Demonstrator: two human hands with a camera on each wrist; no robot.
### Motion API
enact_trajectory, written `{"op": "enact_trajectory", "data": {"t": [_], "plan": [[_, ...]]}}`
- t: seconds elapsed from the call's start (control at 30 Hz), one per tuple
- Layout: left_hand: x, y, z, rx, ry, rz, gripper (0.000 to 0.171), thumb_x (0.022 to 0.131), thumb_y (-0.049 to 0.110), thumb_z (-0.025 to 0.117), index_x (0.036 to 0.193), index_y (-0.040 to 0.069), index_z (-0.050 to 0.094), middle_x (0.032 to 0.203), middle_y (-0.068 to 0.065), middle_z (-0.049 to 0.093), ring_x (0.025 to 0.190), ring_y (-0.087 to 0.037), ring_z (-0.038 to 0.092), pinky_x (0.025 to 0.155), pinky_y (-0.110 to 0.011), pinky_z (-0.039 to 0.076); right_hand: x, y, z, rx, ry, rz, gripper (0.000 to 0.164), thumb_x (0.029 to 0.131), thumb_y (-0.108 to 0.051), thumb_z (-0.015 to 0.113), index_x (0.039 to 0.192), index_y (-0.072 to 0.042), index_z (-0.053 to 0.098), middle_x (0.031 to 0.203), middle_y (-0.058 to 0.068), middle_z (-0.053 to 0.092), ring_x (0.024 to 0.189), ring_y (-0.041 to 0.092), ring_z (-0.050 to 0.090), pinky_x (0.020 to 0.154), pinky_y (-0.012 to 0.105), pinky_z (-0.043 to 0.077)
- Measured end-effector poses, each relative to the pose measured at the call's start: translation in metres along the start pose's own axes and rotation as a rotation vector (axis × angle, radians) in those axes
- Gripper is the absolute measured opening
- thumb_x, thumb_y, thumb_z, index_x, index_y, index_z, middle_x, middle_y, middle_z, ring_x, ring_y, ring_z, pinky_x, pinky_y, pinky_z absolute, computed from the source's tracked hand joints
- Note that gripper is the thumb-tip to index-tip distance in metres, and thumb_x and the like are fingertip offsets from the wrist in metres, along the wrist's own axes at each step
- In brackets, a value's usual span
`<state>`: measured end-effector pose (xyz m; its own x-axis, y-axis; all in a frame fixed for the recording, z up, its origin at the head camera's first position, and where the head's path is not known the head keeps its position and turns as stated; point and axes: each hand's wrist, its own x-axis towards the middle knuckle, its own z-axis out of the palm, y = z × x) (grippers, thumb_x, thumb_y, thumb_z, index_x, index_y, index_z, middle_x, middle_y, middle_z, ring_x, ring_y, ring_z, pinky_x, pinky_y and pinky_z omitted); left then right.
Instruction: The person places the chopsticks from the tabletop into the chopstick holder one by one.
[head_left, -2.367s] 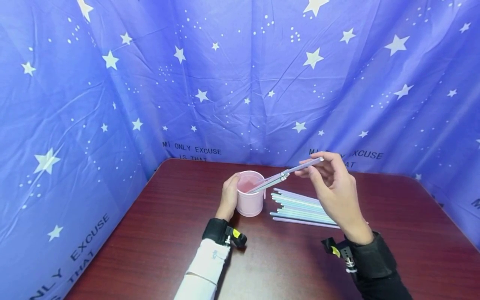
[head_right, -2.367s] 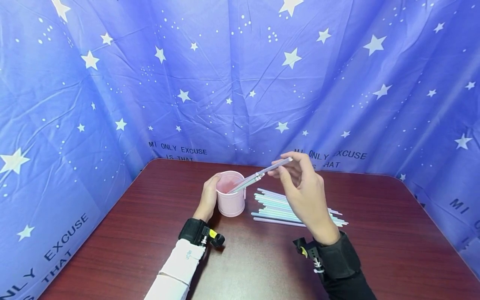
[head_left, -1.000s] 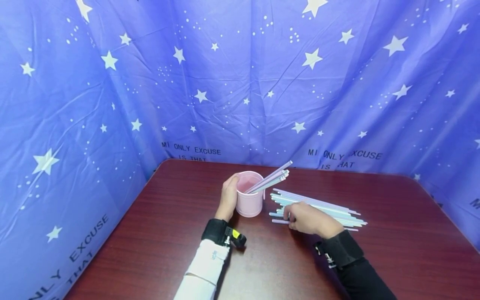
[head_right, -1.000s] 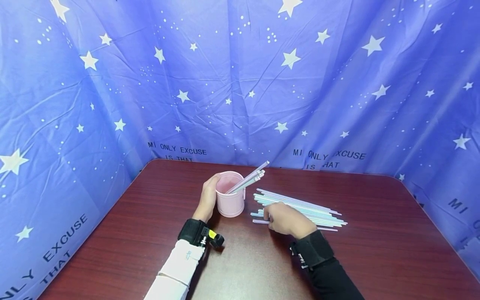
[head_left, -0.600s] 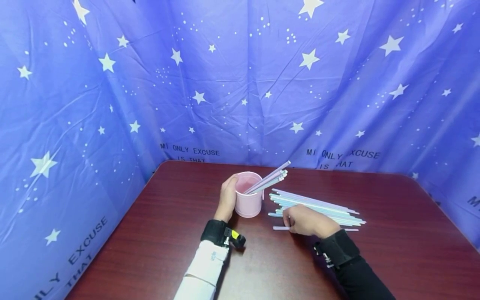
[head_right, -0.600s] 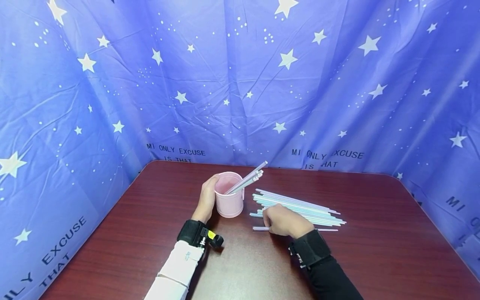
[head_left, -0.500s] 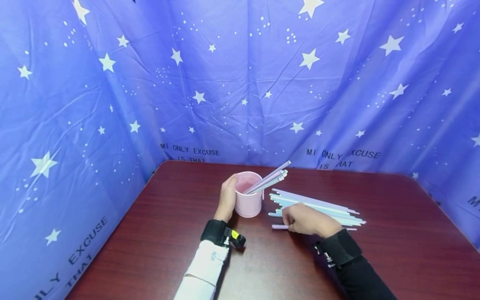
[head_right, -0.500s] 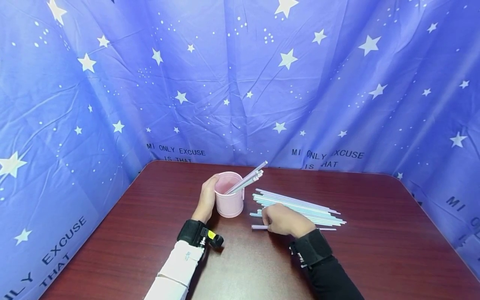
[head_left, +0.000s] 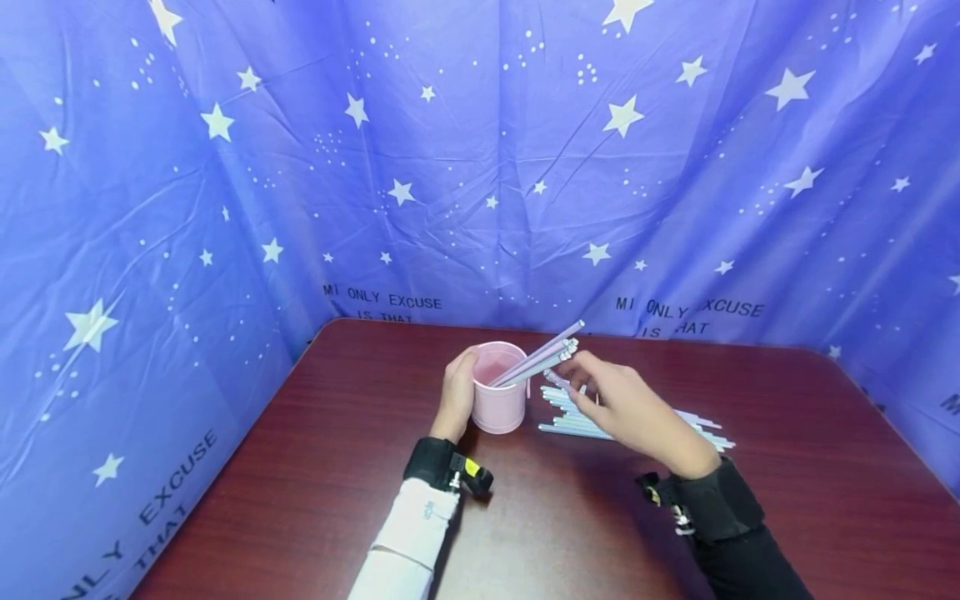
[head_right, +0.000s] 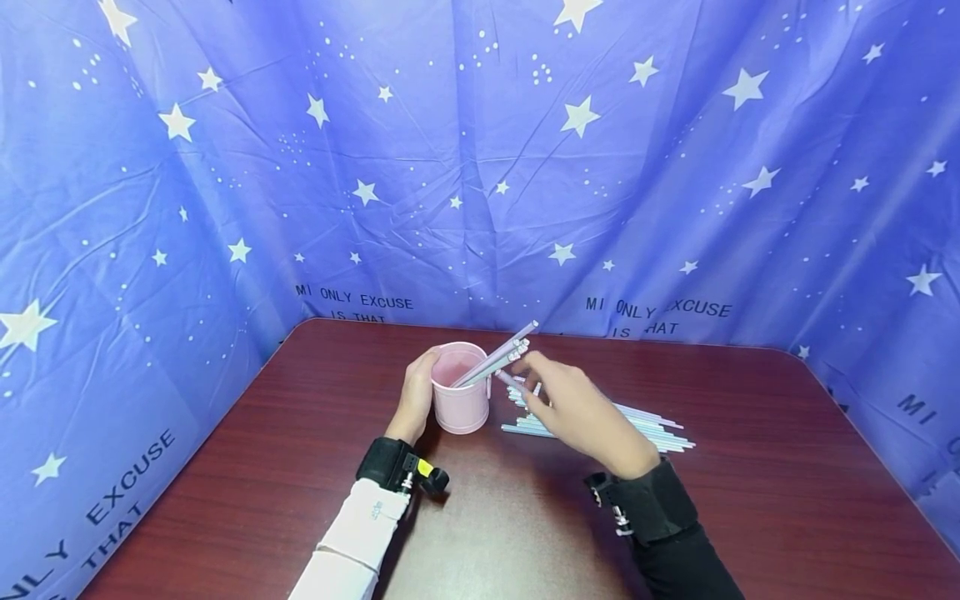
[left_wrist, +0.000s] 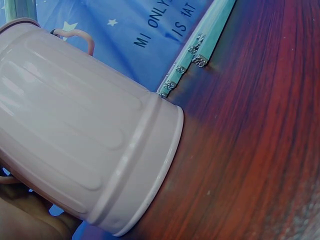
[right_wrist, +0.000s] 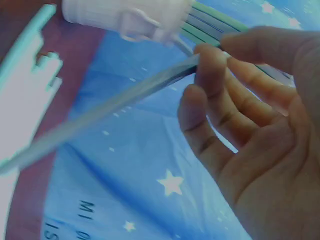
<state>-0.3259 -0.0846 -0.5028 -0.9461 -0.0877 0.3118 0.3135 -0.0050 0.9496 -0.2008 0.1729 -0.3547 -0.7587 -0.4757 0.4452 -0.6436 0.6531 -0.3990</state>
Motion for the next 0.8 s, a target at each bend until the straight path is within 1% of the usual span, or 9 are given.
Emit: {"op": "enact_trajectory", "data": {"t": [0.07, 0.13, 0.2, 0.27, 0.33, 0.47, 0.53, 0.7, 0.8], "plan": [[0.009, -0.019, 0.0, -0.002, -0.002, -0.012, 0.038, 0.108, 0.039, 0.055, 0.123, 0.016, 0.081, 0.122, -0.003, 0.08, 0.121, -0.015, 0.07, 0.104, -0.036, 0.058, -0.001, -0.002, -0.009, -0.003, 0.067, -0.008, 0.029, 0.095, 0.003, 0.073, 0.122, -0.006, 0.065, 0.091, 0.0, 0.075, 0.079, 0.011, 0.07, 0.068, 0.028, 0.061], [0.005, -0.009, 0.0, -0.007, -0.009, -0.002, 0.039, 0.107, 0.037, 0.054, 0.124, 0.013, 0.08, 0.123, -0.006, 0.08, 0.12, -0.019, 0.071, 0.105, -0.037, 0.058, -0.003, -0.002, -0.018, -0.003, 0.139, -0.013, 0.033, 0.094, 0.006, 0.073, 0.124, -0.006, 0.066, 0.093, 0.001, 0.076, 0.079, 0.01, 0.07, 0.069, 0.027, 0.062], [-0.004, 0.012, 0.001, -0.001, -0.008, -0.009, 0.042, 0.108, 0.034, 0.052, 0.127, 0.008, 0.078, 0.126, -0.01, 0.079, 0.122, -0.024, 0.071, 0.108, -0.041, 0.057, -0.006, -0.003, -0.027, -0.001, 0.209, -0.015, 0.031, 0.095, 0.006, 0.073, 0.123, -0.007, 0.066, 0.095, 0.002, 0.076, 0.078, 0.007, 0.069, 0.069, 0.022, 0.06], [-0.007, 0.019, 0.002, 0.009, -0.008, -0.004, 0.042, 0.107, 0.03, 0.051, 0.127, 0.005, 0.077, 0.126, -0.013, 0.078, 0.122, -0.027, 0.071, 0.108, -0.042, 0.056, -0.008, -0.003, -0.035, 0.006, 0.277, -0.001, 0.026, 0.096, 0.004, 0.072, 0.118, -0.009, 0.068, 0.096, 0.001, 0.077, 0.078, 0.003, 0.067, 0.069, 0.016, 0.057], [-0.006, 0.02, 0.002, 0.011, -0.007, -0.022, 0.04, 0.107, 0.03, 0.051, 0.127, 0.008, 0.078, 0.126, -0.01, 0.079, 0.123, -0.025, 0.071, 0.109, -0.04, 0.056, -0.011, -0.004, -0.043, 0.021, 0.337, 0.028, 0.021, 0.098, 0.002, 0.07, 0.115, -0.009, 0.069, 0.097, 0.001, 0.077, 0.08, -0.001, 0.066, 0.071, 0.011, 0.054], [0.0, 0.009, 0.002, 0.056, 0.009, -0.055, 0.036, 0.108, 0.031, 0.051, 0.122, 0.018, 0.081, 0.121, 0.001, 0.08, 0.121, -0.017, 0.07, 0.106, -0.032, 0.056, -0.014, -0.006, -0.053, 0.05, 0.446, 0.072, 0.014, 0.102, 0.0, 0.067, 0.114, -0.006, 0.071, 0.097, 0.006, 0.078, 0.086, -0.007, 0.066, 0.077, 0.005, 0.053], [-0.005, 0.018, 0.003, 0.048, 0.014, -0.06, 0.037, 0.107, 0.03, 0.05, 0.122, 0.016, 0.081, 0.122, -0.002, 0.08, 0.122, -0.019, 0.07, 0.108, -0.033, 0.055, -0.015, -0.006, -0.055, 0.051, 0.501, 0.077, 0.014, 0.102, 0.0, 0.068, 0.115, -0.003, 0.071, 0.098, 0.008, 0.078, 0.089, -0.01, 0.067, 0.079, 0.003, 0.053], [-0.024, 0.058, 0.006, -0.005, -0.001, -0.066, 0.043, 0.107, 0.023, 0.049, 0.132, -0.002, 0.073, 0.134, -0.019, 0.075, 0.132, -0.032, 0.067, 0.118, -0.048, 0.051, -0.013, -0.007, -0.057, 0.09, 0.648, 0.056, 0.018, 0.099, 0.006, 0.069, 0.116, 0.004, 0.073, 0.102, 0.011, 0.078, 0.096, -0.014, 0.069, 0.086, 0.004, 0.055], [-0.023, 0.058, 0.005, 0.01, 0.002, -0.067, 0.042, 0.107, 0.023, 0.049, 0.131, 0.0, 0.074, 0.132, -0.016, 0.076, 0.13, -0.029, 0.068, 0.117, -0.047, 0.051, -0.011, -0.01, -0.056, 0.197, 0.708, 0.033, 0.022, 0.098, 0.011, 0.068, 0.119, 0.008, 0.072, 0.107, 0.002, 0.078, 0.099, -0.008, 0.074, 0.088, 0.009, 0.058]]}}
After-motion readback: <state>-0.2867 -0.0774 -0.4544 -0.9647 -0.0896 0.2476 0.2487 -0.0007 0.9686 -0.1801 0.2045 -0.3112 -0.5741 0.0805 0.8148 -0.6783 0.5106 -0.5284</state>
